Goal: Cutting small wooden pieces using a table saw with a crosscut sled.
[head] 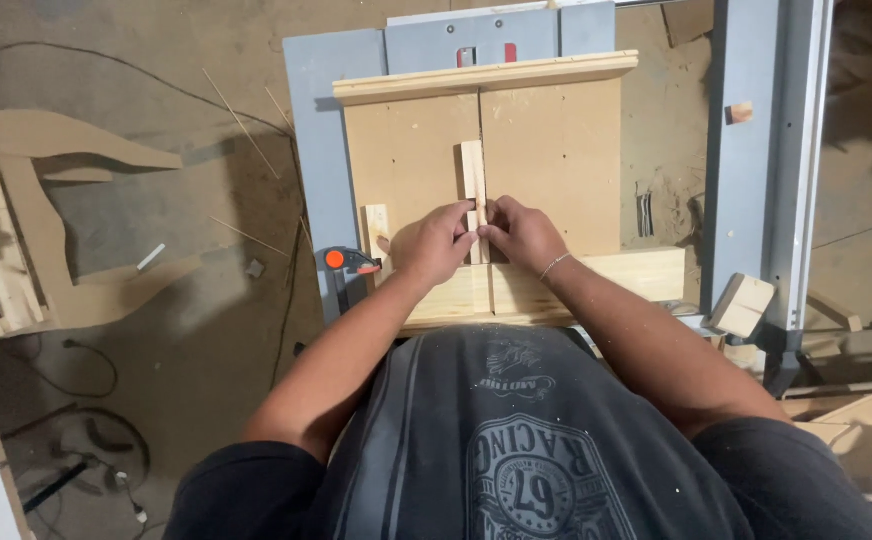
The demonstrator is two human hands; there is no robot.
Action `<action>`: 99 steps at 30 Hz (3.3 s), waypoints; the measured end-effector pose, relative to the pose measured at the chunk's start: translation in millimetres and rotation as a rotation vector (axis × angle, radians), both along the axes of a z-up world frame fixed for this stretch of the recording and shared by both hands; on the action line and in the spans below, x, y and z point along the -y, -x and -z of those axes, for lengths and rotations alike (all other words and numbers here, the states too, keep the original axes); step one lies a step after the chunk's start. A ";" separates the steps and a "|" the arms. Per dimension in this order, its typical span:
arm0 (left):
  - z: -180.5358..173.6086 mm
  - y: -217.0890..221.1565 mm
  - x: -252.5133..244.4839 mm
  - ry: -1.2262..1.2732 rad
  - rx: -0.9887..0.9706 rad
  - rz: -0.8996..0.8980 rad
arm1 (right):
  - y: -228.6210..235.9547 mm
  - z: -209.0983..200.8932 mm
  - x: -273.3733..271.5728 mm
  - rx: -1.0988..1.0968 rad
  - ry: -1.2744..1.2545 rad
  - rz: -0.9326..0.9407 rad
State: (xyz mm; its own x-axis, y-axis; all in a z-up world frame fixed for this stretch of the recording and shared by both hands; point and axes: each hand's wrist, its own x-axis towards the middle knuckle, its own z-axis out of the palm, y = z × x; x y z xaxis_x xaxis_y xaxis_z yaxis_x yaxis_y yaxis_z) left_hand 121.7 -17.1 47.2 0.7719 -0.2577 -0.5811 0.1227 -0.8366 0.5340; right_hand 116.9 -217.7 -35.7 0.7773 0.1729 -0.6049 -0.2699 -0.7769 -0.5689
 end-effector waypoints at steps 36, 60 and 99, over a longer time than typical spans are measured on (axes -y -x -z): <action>-16.8 -5.2 -5.2 0.014 -0.074 0.050 | -10.2 -13.4 -3.5 -0.259 -0.271 0.143; 20.7 7.9 5.2 0.013 0.070 0.101 | 25.2 -15.3 25.0 0.138 -0.070 -0.441; -18.4 -3.1 -6.3 -0.030 -0.126 0.199 | 106.9 -115.0 130.3 0.009 0.071 0.867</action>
State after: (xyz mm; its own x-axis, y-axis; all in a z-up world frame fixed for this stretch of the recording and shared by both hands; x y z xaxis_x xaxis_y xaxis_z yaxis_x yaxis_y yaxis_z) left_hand 124.8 -10.8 65.6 0.6286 -0.3785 -0.6795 0.0183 -0.8662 0.4994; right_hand 10.0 -348.0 79.3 0.6225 -0.5202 -0.5847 -0.7783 -0.3333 -0.5321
